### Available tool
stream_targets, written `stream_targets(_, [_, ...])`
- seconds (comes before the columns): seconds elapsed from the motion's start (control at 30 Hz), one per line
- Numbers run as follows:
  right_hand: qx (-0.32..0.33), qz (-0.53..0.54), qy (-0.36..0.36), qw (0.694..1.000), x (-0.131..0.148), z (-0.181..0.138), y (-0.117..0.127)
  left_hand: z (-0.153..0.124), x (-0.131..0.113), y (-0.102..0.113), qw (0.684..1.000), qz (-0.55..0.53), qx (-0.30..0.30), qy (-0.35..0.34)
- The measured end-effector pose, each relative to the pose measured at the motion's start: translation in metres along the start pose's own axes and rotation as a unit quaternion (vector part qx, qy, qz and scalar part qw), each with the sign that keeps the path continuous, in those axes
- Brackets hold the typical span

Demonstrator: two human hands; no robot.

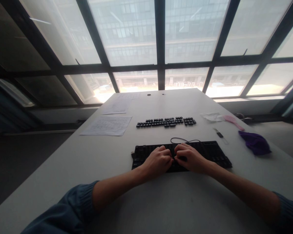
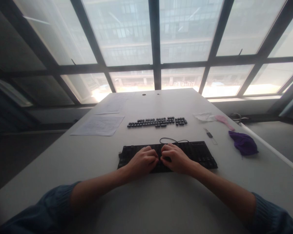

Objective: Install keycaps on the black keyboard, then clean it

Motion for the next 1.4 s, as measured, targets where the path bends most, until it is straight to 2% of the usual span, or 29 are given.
stream_targets(0.1, [0.005,0.015,0.002,1.0,0.0,0.0,0.001,0.004,0.009,0.015,0.995,-0.078,-0.017,0.052])
stream_targets(0.17, [-0.014,0.032,-0.008,0.999,-0.001,0.001,0.008,0.008,0.021,0.032,0.989,-0.104,-0.052,0.088])
stream_targets(0.3, [-0.088,0.02,-0.067,0.994,-0.017,0.011,0.034,0.02,0.056,0.067,0.979,-0.073,-0.126,0.142])
stream_targets(0.37, [-0.103,-0.018,-0.093,0.99,-0.032,0.023,0.044,0.03,0.077,0.077,0.975,-0.055,-0.135,0.166])
stream_targets(0.47, [-0.097,-0.085,-0.106,0.986,-0.059,0.047,0.049,0.049,0.107,0.082,0.972,-0.033,-0.127,0.193])
stream_targets(0.6, [-0.064,-0.167,-0.12,0.977,-0.093,0.08,0.038,0.075,0.133,0.07,0.972,0.009,-0.092,0.218])
stream_targets(0.73, [-0.018,-0.234,-0.127,0.964,-0.111,0.1,0.02,0.092,0.144,0.049,0.969,0.049,-0.072,0.232])
stream_targets(0.87, [0.018,-0.276,-0.118,0.954,-0.114,0.112,0.003,0.106,0.147,0.033,0.967,0.078,-0.057,0.235])
stream_targets(1.1, [0.027,-0.286,-0.096,0.953,-0.112,0.132,-0.016,0.118,0.149,0.013,0.965,0.134,-0.017,0.223])
stream_targets(1.4, [0.023,-0.279,-0.048,0.959,-0.111,0.135,-0.022,0.113,0.151,0.008,0.967,0.137,-0.003,0.215])
Point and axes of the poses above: each hand's wrist, its own z-axis towards the middle knuckle, its own y-axis out of the back of the hand, x = y × z, the point moved 6 cm from there along z, towards the middle knuckle, and after that the axes turned 7 degrees about -z, right-handed, at the moved point
